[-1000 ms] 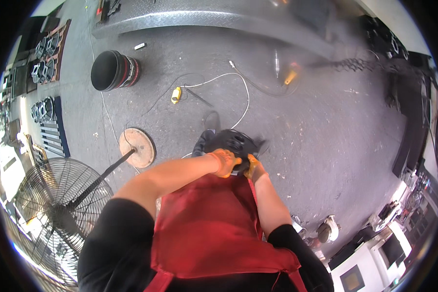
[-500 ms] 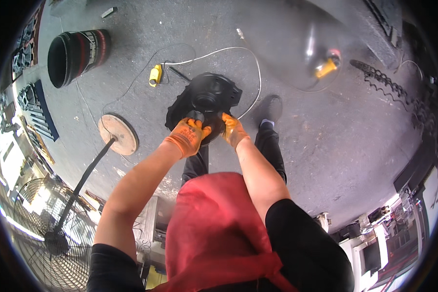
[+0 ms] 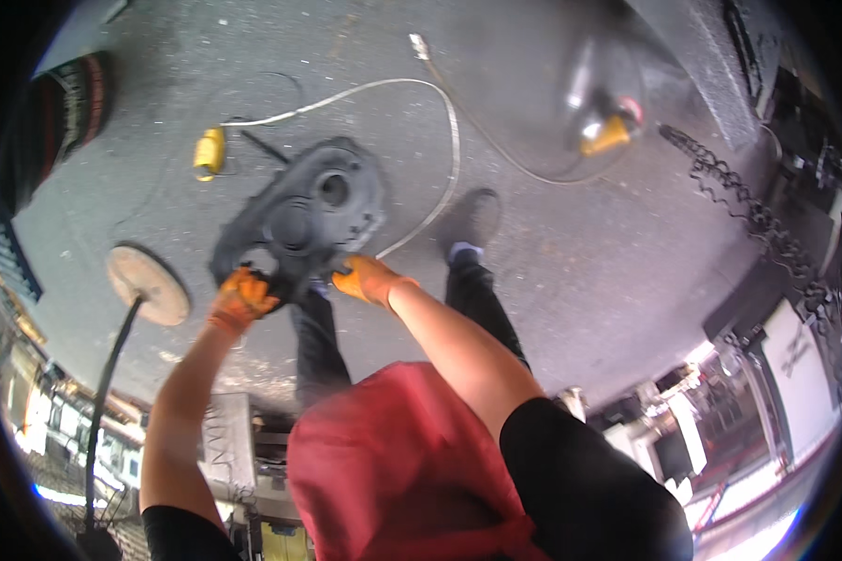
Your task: The person holds a black metal component and uses a pneumatic die grinder to polish various interior and exterior surfaces. The person turns the part over several times to reach different sections before placing it back on the floor.
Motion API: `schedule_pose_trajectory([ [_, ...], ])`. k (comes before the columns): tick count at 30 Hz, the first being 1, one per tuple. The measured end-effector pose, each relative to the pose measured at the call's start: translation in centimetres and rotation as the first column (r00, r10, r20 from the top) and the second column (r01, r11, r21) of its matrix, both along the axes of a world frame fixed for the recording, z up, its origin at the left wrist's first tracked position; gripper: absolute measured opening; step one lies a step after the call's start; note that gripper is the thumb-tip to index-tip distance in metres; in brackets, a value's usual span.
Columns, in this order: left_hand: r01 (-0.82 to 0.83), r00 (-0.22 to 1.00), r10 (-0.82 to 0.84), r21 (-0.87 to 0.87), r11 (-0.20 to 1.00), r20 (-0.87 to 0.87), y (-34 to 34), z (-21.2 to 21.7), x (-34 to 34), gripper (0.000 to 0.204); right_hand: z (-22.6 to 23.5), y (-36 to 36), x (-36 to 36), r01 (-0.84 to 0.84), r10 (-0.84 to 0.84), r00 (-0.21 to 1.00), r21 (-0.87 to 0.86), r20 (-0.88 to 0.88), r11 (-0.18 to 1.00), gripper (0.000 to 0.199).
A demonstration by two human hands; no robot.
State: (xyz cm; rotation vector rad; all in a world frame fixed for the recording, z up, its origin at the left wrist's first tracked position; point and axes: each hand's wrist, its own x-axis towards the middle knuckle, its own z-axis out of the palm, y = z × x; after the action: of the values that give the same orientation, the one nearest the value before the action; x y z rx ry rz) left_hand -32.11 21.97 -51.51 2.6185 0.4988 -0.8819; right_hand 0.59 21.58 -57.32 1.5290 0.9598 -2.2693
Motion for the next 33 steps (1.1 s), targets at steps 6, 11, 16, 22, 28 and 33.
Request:
schedule_pose_trajectory([
  [6,0.011,0.986,-0.02,0.059,0.998,0.163,1.3,-8.4,-9.0,0.027,-3.7,10.7,15.4,-0.248,-0.035,0.881,0.522,0.473,0.816,0.035],
  [11,0.034,0.99,-0.029,-0.033,0.999,0.139,1.5,-12.9,-13.8,0.029,-7.3,20.0,18.9,-0.367,-0.242,0.783,0.74,0.573,0.564,0.041],
  [16,0.142,0.976,-0.146,0.04,0.989,0.16,3.5,-12.8,-11.8,0.019,-10.4,27.3,15.9,-0.484,-0.146,0.672,0.579,0.726,0.655,0.049],
  [22,0.027,0.976,-0.047,0.098,0.995,0.212,2.5,-14.0,-7.9,0.009,-11.2,29.3,12.4,-0.518,-0.115,0.618,0.513,0.777,0.684,0.051],
  [28,-0.07,0.987,0.041,0.186,0.98,0.156,1.0,-17.7,-5.0,0.021,-10.6,26.5,15.5,-0.39,-0.155,0.816,0.728,0.557,0.563,0.042],
  [33,-0.292,0.956,0.29,0.083,0.953,0.032,0.7,-14.2,-1.7,0.034,-5.5,18.4,16.3,-0.056,-0.243,0.955,0.911,0.168,0.409,0.025],
])
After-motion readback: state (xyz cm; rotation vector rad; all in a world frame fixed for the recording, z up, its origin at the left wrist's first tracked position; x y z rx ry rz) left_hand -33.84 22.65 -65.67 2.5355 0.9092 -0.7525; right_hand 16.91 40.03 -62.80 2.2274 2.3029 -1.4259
